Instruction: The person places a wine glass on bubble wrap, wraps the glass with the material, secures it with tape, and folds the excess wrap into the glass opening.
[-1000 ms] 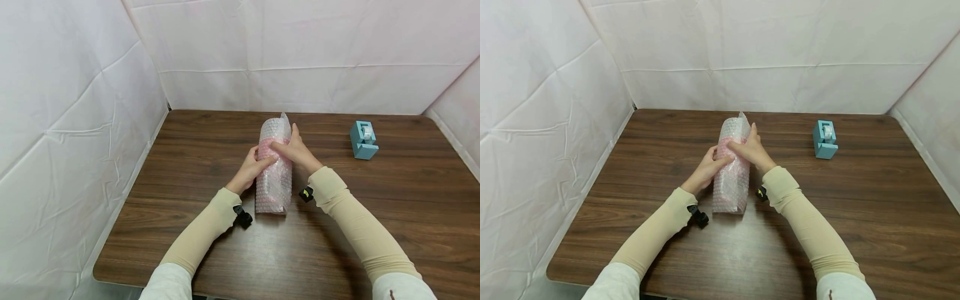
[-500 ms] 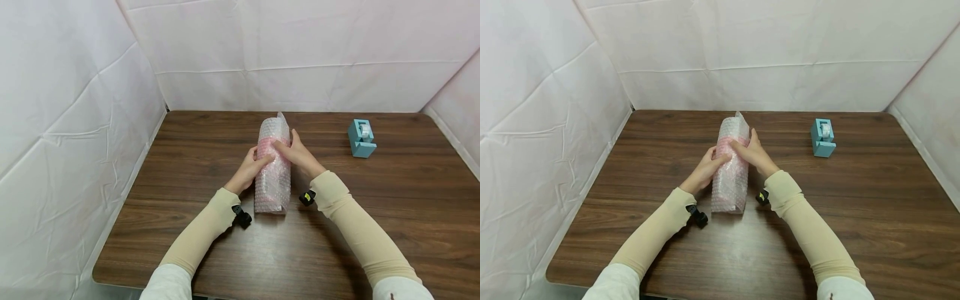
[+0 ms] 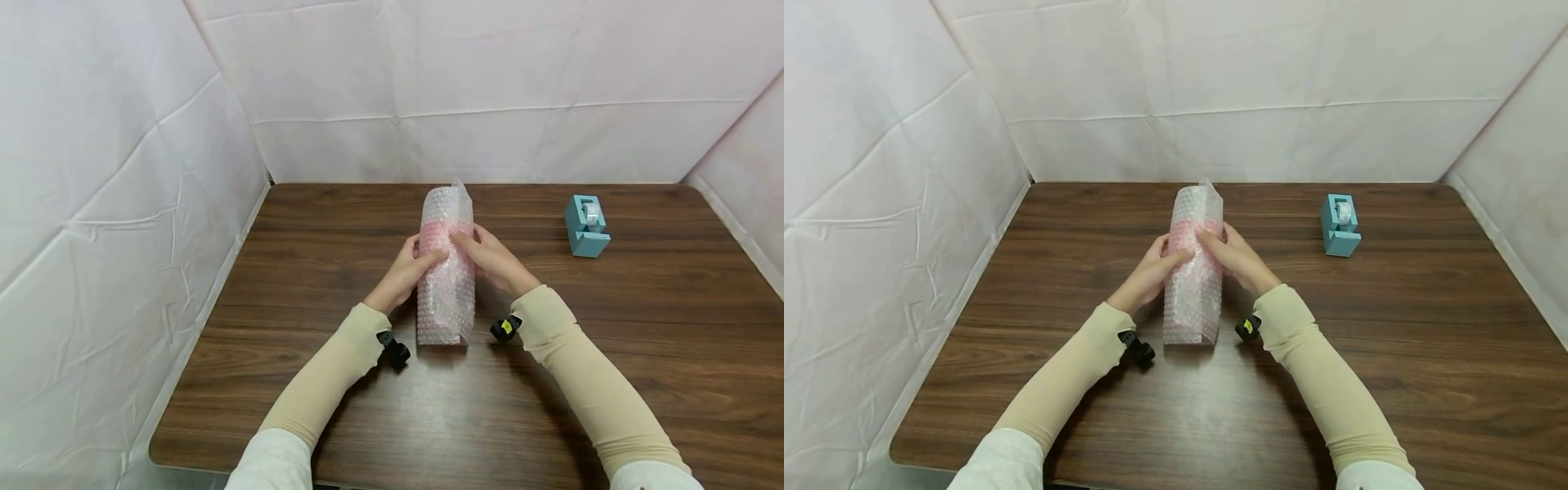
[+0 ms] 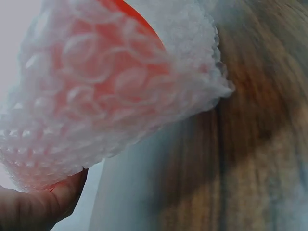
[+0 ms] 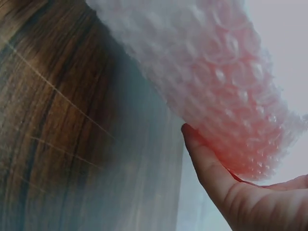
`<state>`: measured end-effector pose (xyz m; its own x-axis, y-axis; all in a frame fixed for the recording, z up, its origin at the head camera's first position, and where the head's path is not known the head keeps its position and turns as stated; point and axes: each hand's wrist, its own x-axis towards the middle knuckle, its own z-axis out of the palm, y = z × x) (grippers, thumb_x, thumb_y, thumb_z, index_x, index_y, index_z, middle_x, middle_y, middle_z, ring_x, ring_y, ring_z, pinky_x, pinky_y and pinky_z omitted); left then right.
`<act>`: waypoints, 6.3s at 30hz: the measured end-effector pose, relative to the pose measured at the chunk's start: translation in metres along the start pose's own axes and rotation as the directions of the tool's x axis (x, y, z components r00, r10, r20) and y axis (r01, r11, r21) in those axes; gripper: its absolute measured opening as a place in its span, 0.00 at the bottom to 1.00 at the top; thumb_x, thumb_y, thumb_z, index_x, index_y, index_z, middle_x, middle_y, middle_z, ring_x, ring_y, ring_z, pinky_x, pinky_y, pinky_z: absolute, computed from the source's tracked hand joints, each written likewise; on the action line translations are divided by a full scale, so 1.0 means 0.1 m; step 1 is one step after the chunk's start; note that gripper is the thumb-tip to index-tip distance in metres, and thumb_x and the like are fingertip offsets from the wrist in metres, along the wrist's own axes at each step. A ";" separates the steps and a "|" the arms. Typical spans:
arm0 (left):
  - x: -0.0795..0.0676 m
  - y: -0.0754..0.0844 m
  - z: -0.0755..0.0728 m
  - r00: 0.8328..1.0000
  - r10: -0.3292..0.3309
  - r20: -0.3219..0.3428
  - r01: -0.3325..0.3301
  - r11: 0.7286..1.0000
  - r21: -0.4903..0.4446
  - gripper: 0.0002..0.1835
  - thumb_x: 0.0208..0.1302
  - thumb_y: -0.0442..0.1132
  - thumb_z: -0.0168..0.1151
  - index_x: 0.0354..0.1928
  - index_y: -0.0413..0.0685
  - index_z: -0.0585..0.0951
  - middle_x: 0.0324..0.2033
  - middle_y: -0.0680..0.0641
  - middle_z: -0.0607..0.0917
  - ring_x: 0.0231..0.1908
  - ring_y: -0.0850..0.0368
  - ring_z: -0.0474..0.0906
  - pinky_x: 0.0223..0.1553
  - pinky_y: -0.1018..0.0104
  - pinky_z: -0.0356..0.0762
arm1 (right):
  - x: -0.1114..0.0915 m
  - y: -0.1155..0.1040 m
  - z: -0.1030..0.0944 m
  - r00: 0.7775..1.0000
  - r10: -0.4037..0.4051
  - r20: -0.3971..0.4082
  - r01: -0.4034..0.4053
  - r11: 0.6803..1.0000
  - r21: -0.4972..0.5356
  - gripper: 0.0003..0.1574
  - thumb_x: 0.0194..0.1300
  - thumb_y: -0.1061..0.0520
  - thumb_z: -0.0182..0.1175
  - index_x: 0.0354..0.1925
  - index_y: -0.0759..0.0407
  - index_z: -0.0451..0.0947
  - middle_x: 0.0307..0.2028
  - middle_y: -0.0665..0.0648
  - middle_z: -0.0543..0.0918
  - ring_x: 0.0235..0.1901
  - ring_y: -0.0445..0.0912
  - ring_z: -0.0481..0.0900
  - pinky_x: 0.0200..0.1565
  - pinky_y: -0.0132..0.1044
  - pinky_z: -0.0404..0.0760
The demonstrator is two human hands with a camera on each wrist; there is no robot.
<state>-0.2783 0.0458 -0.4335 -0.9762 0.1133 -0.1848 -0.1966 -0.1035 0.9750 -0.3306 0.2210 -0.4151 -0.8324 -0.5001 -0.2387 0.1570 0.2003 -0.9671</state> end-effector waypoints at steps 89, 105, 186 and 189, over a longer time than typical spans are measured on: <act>-0.26 0.17 -0.09 0.771 0.596 0.225 -0.620 0.783 0.052 0.51 0.47 0.18 0.68 0.73 0.46 0.55 0.63 0.39 0.68 0.59 0.55 0.69 0.59 0.63 0.72 | -0.58 -0.03 0.20 0.535 -0.822 -0.195 0.774 0.569 -0.276 0.60 0.56 0.38 0.66 0.74 0.57 0.48 0.68 0.60 0.63 0.63 0.44 0.68 0.59 0.33 0.71; -0.23 0.13 -0.11 0.748 0.621 0.233 -0.643 0.766 0.022 0.50 0.50 0.24 0.70 0.73 0.46 0.55 0.63 0.37 0.68 0.60 0.55 0.69 0.60 0.61 0.70 | -0.55 -0.08 0.16 0.023 -0.999 -0.028 0.694 0.036 -0.719 0.32 0.57 0.49 0.66 0.53 0.67 0.72 0.56 0.63 0.72 0.61 0.51 0.70 0.63 0.37 0.69; -0.29 0.14 -0.03 0.714 0.636 0.294 -0.666 0.746 0.005 0.50 0.47 0.16 0.65 0.72 0.38 0.53 0.62 0.33 0.66 0.57 0.57 0.70 0.58 0.64 0.73 | -0.87 -0.46 -0.06 0.429 -0.835 0.345 0.669 0.037 -0.743 0.30 0.52 0.52 0.71 0.53 0.59 0.79 0.55 0.57 0.81 0.58 0.53 0.71 0.62 0.35 0.68; -0.29 0.14 -0.03 0.716 0.634 0.292 -0.665 0.747 0.011 0.50 0.46 0.15 0.65 0.72 0.37 0.54 0.62 0.32 0.67 0.57 0.57 0.70 0.58 0.65 0.73 | -0.86 -0.46 -0.07 0.449 -0.815 0.366 0.661 0.027 -0.750 0.27 0.54 0.50 0.69 0.52 0.59 0.80 0.55 0.57 0.81 0.58 0.53 0.70 0.61 0.40 0.69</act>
<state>-0.2532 0.0385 -0.4152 -0.7974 0.3037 0.5215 0.5034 -0.1418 0.8523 -0.2702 0.2609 -0.3495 -0.3073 -0.6960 0.6490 -0.9444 0.3071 -0.1178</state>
